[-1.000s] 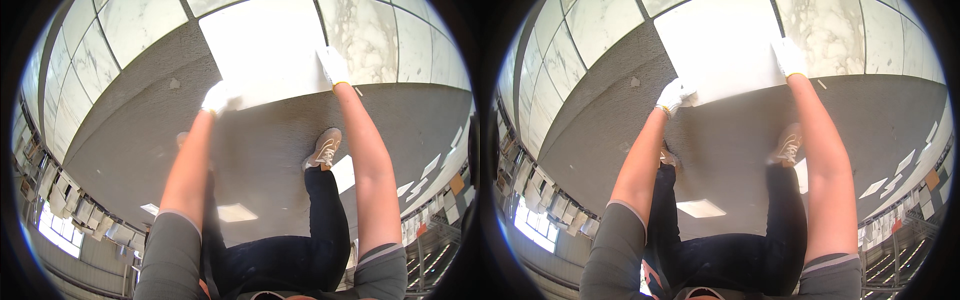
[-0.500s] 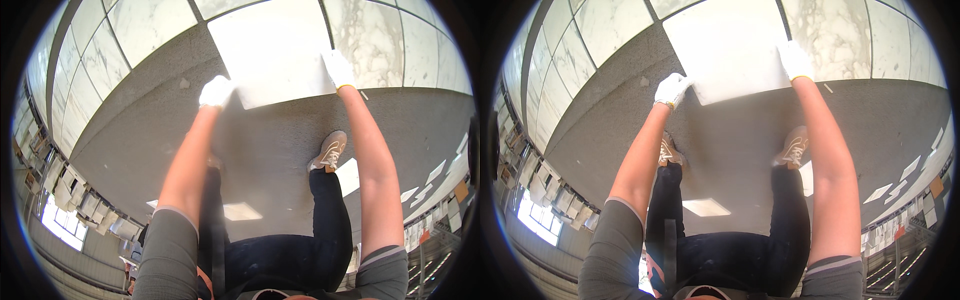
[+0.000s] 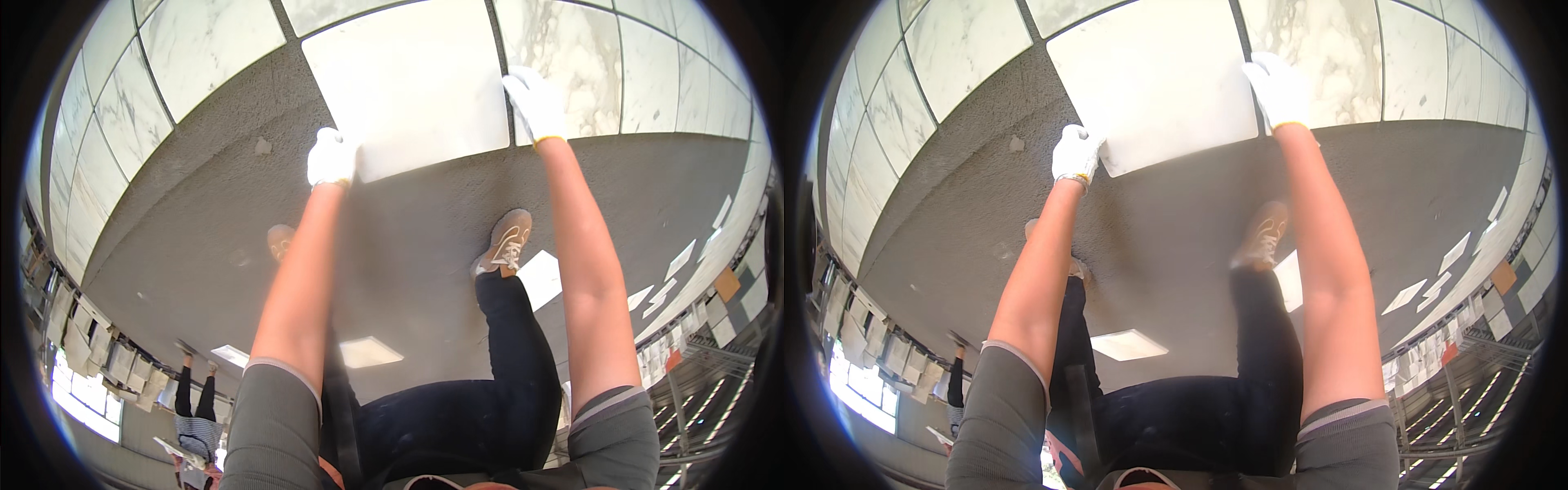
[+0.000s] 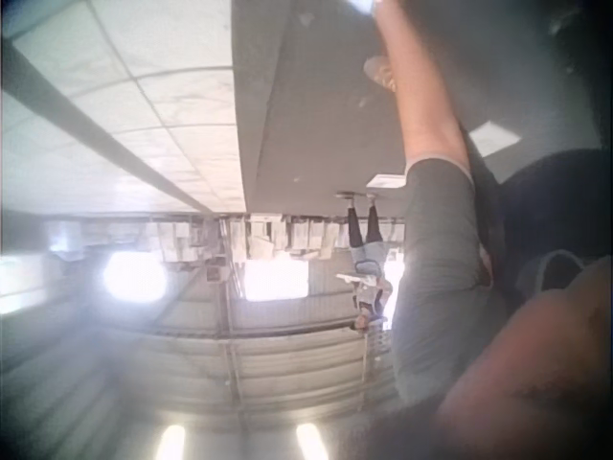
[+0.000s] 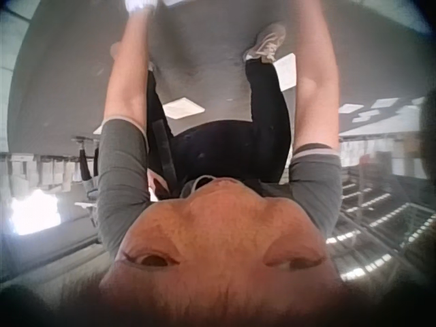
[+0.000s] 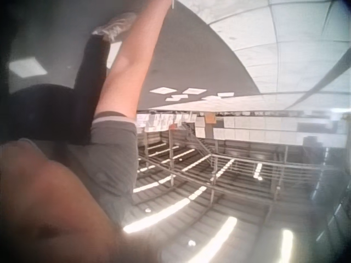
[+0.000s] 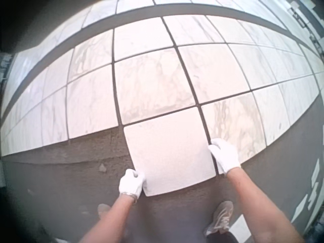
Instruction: The person repeatedly picks up square tiles from the floor and places them into a grid pattern on the floor. They adjust the position of each tile to align with adjacent tiles. Another person is also seen placing tiles nearby.
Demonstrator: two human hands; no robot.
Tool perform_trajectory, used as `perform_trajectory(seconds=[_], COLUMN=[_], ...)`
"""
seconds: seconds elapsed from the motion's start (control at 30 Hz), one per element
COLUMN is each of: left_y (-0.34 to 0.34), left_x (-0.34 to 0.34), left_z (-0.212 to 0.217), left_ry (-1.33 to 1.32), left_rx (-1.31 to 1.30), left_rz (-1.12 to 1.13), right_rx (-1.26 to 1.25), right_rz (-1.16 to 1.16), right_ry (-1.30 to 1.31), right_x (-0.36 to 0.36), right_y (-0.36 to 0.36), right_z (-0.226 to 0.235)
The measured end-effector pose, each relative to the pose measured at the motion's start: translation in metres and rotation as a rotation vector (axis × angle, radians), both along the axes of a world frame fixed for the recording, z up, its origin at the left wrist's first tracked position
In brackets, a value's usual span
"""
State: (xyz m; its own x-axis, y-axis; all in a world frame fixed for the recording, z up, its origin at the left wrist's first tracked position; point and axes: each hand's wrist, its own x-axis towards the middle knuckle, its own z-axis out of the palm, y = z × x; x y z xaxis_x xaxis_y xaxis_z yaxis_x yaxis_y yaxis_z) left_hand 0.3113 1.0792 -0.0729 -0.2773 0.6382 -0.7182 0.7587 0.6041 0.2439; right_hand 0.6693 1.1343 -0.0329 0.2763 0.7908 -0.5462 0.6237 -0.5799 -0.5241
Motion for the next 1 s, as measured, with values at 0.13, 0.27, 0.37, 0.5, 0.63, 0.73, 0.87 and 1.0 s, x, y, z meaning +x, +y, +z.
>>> perform_trajectory(seconds=[0.13,0.27,0.37,0.5,0.63,0.73,0.87,1.0], left_y=[0.001,0.001,0.005,0.01,0.014,0.016,0.02,0.02], left_x=[0.003,0.002,0.002,0.004,0.007,0.007,0.006,0.004], left_z=[0.004,0.001,0.001,0.007,0.013,0.018,0.026,0.025], left_ry=[-0.017,-0.062,0.012,-0.016,-0.089,-0.076,-0.12,-0.123], left_rx=[-0.033,-0.056,-0.021,-0.032,-0.037,-0.041,-0.089,-0.085], left_rz=[0.007,0.052,-0.03,-0.003,0.046,0.027,0.038,0.012], right_rx=[0.064,0.053,0.074,0.092,0.058,0.046,0.02,-0.009], right_rz=[-0.03,-0.045,-0.037,-0.087,-0.067,-0.066,-0.109,-0.061], right_ry=[-0.015,-0.011,-0.048,0.048,-0.026,0.019,0.043,-0.021], right_x=[-0.005,-0.015,-0.022,-0.023,-0.018,-0.018,-0.021,-0.019], right_y=[-0.027,-0.033,-0.029,-0.029,-0.03,-0.029,-0.027,-0.028], right_z=[-0.014,-0.024,-0.03,-0.031,-0.034,-0.035,-0.03,-0.03])
